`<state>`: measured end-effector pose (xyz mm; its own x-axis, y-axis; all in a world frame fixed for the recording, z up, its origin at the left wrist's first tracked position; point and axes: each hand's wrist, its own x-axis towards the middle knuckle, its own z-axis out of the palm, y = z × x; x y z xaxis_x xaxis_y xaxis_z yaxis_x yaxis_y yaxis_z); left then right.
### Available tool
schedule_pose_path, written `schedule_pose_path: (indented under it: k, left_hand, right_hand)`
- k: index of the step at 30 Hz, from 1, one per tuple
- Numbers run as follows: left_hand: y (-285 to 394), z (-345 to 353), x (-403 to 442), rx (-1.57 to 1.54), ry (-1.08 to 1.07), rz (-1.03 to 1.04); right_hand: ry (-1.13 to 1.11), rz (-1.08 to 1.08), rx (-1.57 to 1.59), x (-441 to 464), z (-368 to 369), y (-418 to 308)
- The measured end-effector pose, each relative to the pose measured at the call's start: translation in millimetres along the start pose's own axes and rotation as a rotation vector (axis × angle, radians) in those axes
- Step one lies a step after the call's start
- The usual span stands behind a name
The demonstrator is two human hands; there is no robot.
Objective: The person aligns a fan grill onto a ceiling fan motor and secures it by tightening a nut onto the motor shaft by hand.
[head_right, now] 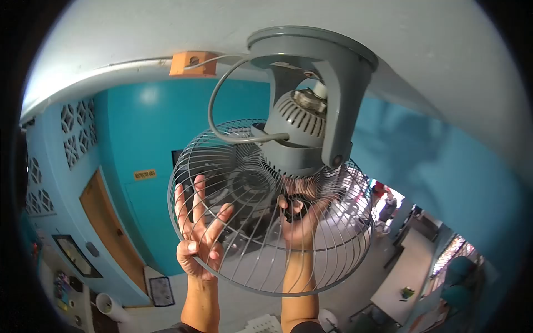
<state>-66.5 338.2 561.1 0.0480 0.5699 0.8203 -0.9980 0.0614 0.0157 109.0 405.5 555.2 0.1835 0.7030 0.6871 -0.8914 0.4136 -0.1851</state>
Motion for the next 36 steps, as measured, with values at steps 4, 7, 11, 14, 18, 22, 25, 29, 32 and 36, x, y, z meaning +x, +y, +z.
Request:
schedule_pose_path:
  k: [4,7,11,14,18,22,25,29,32,36]
  left_hand:
    - [1.8,2.2,-4.1,0.043,0.002,-0.052]
    - [2.2,3.4,-2.4,0.085,0.037,-0.059]
    - [1.0,-0.9,-2.0,0.075,-0.007,-0.111]
    - [3.2,-2.6,-3.1,0.033,-0.020,-0.120]
    - [1.7,-6.9,-5.4,0.021,-0.071,-0.118]
    - [-0.7,-7.5,-2.9,0.070,-0.066,-0.094]
    - [-2.5,-5.9,-2.6,0.084,-0.052,-0.092]
    - [-3.6,-3.5,-4.7,0.107,-0.029,-0.105]
    - [-5.1,1.2,-5.6,0.077,-0.001,-0.107]
    - [-1.1,2.1,-6.5,0.056,-0.001,-0.121]
  right_hand:
    - [-0.020,0.014,-0.018,-3.3,-3.6,-7.4]
    - [0.124,-0.014,-0.096,-4.3,8.8,-9.6]
    - [0.057,-0.001,-0.128,-1.2,14.4,-13.5]
    - [-0.003,0.075,-0.118,1.1,9.1,-15.3]
    - [0.016,0.075,-0.071,-3.3,14.9,-13.8]
    - [0.122,0.049,-0.089,-6.8,15.3,-14.8]
    - [0.104,0.043,-0.098,-5.8,25.1,-11.3]
    - [0.156,0.127,-0.065,-5.4,8.8,-14.5]
    - [0.099,0.080,-0.038,-4.3,-9.7,-21.5]
    - [0.041,0.063,-0.090,-5.6,-22.3,-25.6]
